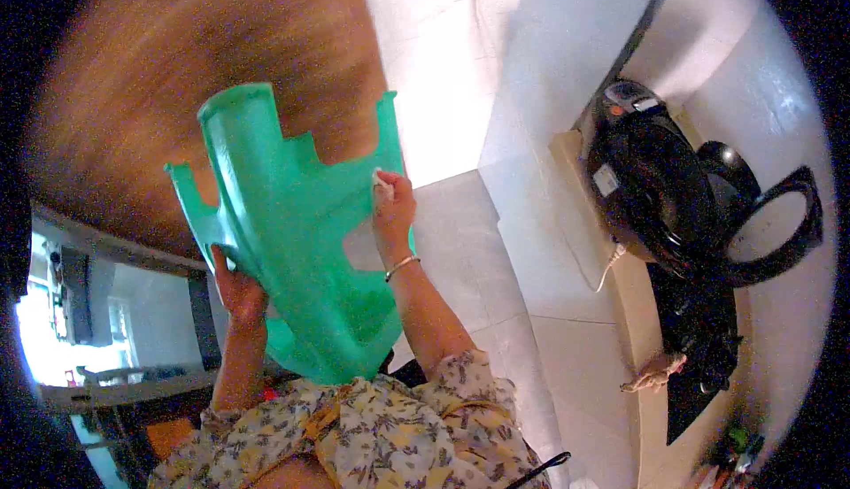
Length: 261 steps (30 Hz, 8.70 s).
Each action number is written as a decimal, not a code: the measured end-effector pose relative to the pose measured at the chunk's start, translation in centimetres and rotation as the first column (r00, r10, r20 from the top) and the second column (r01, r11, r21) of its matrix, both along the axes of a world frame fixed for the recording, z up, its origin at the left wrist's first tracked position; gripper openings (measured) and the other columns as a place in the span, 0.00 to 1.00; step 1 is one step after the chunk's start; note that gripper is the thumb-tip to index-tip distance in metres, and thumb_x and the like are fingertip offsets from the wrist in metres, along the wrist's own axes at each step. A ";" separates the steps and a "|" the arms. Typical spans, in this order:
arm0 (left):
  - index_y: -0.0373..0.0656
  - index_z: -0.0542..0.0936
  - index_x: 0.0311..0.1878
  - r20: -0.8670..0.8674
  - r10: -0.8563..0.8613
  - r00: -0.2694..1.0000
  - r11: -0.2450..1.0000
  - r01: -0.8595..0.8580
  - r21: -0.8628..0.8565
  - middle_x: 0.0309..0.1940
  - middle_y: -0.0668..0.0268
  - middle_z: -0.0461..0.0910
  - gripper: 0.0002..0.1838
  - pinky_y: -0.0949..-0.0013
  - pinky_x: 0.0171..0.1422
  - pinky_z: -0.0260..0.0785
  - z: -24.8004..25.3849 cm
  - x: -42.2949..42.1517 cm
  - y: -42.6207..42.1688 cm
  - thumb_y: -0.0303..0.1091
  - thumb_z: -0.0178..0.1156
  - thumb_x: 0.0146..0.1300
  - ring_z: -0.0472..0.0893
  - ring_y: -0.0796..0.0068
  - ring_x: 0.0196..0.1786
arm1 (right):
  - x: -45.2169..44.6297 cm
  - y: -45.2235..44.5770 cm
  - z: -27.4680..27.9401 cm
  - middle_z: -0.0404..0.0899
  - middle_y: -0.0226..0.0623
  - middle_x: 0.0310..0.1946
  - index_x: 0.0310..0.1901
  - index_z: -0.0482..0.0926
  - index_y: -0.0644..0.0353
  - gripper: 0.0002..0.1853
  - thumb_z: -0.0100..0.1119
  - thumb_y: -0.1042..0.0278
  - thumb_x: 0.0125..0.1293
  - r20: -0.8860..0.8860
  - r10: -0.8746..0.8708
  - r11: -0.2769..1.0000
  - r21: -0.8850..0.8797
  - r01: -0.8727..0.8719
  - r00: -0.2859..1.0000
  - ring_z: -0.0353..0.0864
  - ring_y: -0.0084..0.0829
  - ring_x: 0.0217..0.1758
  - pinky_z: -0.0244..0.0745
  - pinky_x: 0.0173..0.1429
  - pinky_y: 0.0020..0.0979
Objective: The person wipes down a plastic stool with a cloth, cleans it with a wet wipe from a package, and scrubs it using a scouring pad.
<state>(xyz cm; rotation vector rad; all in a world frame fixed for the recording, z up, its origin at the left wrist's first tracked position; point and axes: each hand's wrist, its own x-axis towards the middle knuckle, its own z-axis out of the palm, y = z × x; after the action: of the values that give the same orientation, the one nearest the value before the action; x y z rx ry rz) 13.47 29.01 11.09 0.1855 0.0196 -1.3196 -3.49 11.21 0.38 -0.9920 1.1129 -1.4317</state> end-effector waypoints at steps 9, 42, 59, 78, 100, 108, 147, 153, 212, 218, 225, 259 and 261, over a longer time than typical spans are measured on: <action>0.42 0.69 0.60 0.110 0.223 0.969 0.968 -0.234 0.093 0.59 0.55 0.73 0.25 0.47 0.67 0.62 2.8 0.5 -2.2 0.51 0.48 0.70 0.72 0.53 0.60 | -0.9 10.9 10.5 0.74 0.40 0.49 0.43 0.79 0.61 0.09 0.57 0.79 0.60 -0.149 0.333 0.861 -0.354 -0.364 0.931 0.74 0.29 0.50 0.70 0.54 0.28; 0.39 0.72 0.55 0.920 -0.148 0.364 0.986 -0.020 0.167 0.47 0.65 0.77 0.26 0.68 0.51 0.71 0.5 -4.9 -3.8 0.24 0.67 0.51 0.74 0.74 0.50 | 5.1 6.4 18.9 0.75 0.37 0.42 0.41 0.80 0.59 0.16 0.61 0.84 0.49 -0.807 -0.001 0.238 -0.573 -0.784 0.590 0.74 0.40 0.44 0.72 0.46 0.35; 0.40 0.72 0.56 0.987 -0.158 -0.037 0.987 0.019 0.159 0.57 0.54 0.74 0.22 0.57 0.66 0.61 -0.2 -7.0 -4.0 0.37 0.61 0.60 0.71 0.59 0.61 | 3.6 7.0 18.1 0.76 0.36 0.31 0.36 0.84 0.56 0.13 0.62 0.83 0.48 -0.848 -0.119 0.431 -0.512 -0.743 0.516 0.77 0.36 0.37 0.75 0.41 0.33; 0.42 0.72 0.47 0.977 0.119 -0.180 0.986 -0.094 -0.137 0.45 0.61 0.74 0.10 0.62 0.58 0.64 -4.4 -10.4 -4.0 0.32 0.56 0.64 0.72 0.69 0.51 | 8.1 7.7 17.4 0.73 0.41 0.36 0.41 0.77 0.59 0.15 0.55 0.82 0.49 -0.905 0.015 0.127 -0.419 -0.899 0.424 0.72 0.43 0.42 0.72 0.48 0.39; 0.40 0.72 0.54 0.984 -0.054 0.168 0.998 -0.027 0.059 0.48 0.59 0.78 0.23 0.63 0.55 0.70 -1.8 -11.3 -2.9 0.30 0.66 0.54 0.77 0.66 0.52 | 2.8 5.5 19.0 0.72 0.40 0.34 0.37 0.81 0.60 0.14 0.60 0.85 0.46 -0.786 -0.072 0.342 -0.598 -0.725 0.614 0.75 0.38 0.36 0.74 0.42 0.32; 0.42 0.64 0.65 0.896 -0.228 0.382 0.974 0.072 0.217 0.44 0.62 0.79 0.35 0.63 0.54 0.71 -0.2 -11.2 -1.3 0.20 0.64 0.53 0.78 0.69 0.47 | 5.0 -4.4 23.7 0.73 0.38 0.40 0.38 0.82 0.56 0.16 0.62 0.83 0.46 -0.665 -0.530 0.418 -0.744 -0.521 0.526 0.73 0.38 0.45 0.72 0.50 0.34; 0.34 0.75 0.50 0.399 0.052 0.916 0.994 -0.085 0.066 0.48 0.58 0.77 0.16 0.55 0.59 0.69 2.0 -3.4 -6.6 0.18 0.56 0.55 0.76 0.60 0.52 | -3.4 15.9 10.6 0.77 0.40 0.40 0.41 0.80 0.59 0.17 0.61 0.86 0.48 -0.616 0.087 0.545 -0.628 -0.555 0.783 0.76 0.36 0.37 0.74 0.38 0.32; 0.36 0.74 0.50 0.301 0.117 0.946 0.993 -0.121 -0.008 0.49 0.60 0.77 0.14 0.54 0.58 0.70 3.3 -1.8 -7.7 0.22 0.57 0.59 0.76 0.62 0.51 | -6.0 17.3 7.0 0.77 0.44 0.38 0.43 0.76 0.62 0.12 0.58 0.82 0.56 -0.635 0.280 0.568 -0.495 -0.657 0.720 0.76 0.41 0.41 0.73 0.43 0.36; 0.37 0.74 0.27 0.904 -0.402 -0.144 0.838 -0.457 0.299 0.18 0.76 0.64 0.21 0.71 0.27 0.53 -0.9 -8.3 0.2 0.45 0.49 0.70 0.60 0.84 0.24 | -13.8 11.8 6.5 0.72 0.49 0.45 0.46 0.73 0.65 0.17 0.53 0.80 0.51 -0.676 -0.044 0.930 -0.297 -0.218 0.736 0.69 0.49 0.52 0.67 0.55 0.43; 0.36 0.76 0.29 0.953 -0.304 0.013 0.832 -0.483 0.272 0.19 0.74 0.69 0.20 0.70 0.27 0.55 -1.4 -7.3 0.6 0.44 0.49 0.69 0.63 0.84 0.24 | -9.5 15.3 14.1 0.70 0.44 0.50 0.47 0.76 0.65 0.14 0.60 0.79 0.58 -0.607 -0.024 0.796 -0.492 -0.352 0.794 0.69 0.44 0.49 0.69 0.52 0.34; 0.38 0.77 0.29 0.940 -0.331 0.087 0.847 -0.412 0.336 0.21 0.75 0.72 0.21 0.73 0.27 0.56 -0.9 -5.3 2.9 0.46 0.50 0.69 0.66 0.86 0.23 | -17.5 11.3 4.4 0.77 0.43 0.46 0.43 0.80 0.61 0.14 0.57 0.84 0.54 -0.618 -0.131 0.969 -0.245 -0.032 0.775 0.80 0.40 0.42 0.77 0.42 0.32; 0.40 0.76 0.25 0.970 -0.202 0.133 0.907 -0.348 0.236 0.19 0.68 0.75 0.21 0.69 0.24 0.58 -1.3 1.6 7.5 0.45 0.47 0.68 0.70 0.80 0.21 | -11.5 -2.1 9.9 0.77 0.43 0.41 0.39 0.79 0.58 0.11 0.61 0.80 0.53 -0.611 -0.115 0.707 -0.604 -0.367 0.783 0.78 0.41 0.42 0.77 0.45 0.35; 0.38 0.73 0.22 0.938 -0.225 -0.263 0.944 -0.298 0.143 0.17 0.68 0.72 0.22 0.66 0.24 0.55 -1.3 1.9 7.7 0.45 0.47 0.66 0.68 0.80 0.21 | -12.9 -2.5 9.7 0.77 0.42 0.40 0.39 0.80 0.59 0.09 0.60 0.81 0.55 -0.689 -0.147 0.787 -0.516 -0.338 0.709 0.80 0.38 0.36 0.78 0.40 0.32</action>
<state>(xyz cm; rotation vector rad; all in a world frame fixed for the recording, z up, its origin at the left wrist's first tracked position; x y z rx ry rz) 15.40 36.69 9.83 1.6294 -1.2615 -0.6444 -16.39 8.71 10.04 -2.1939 1.0804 -1.3664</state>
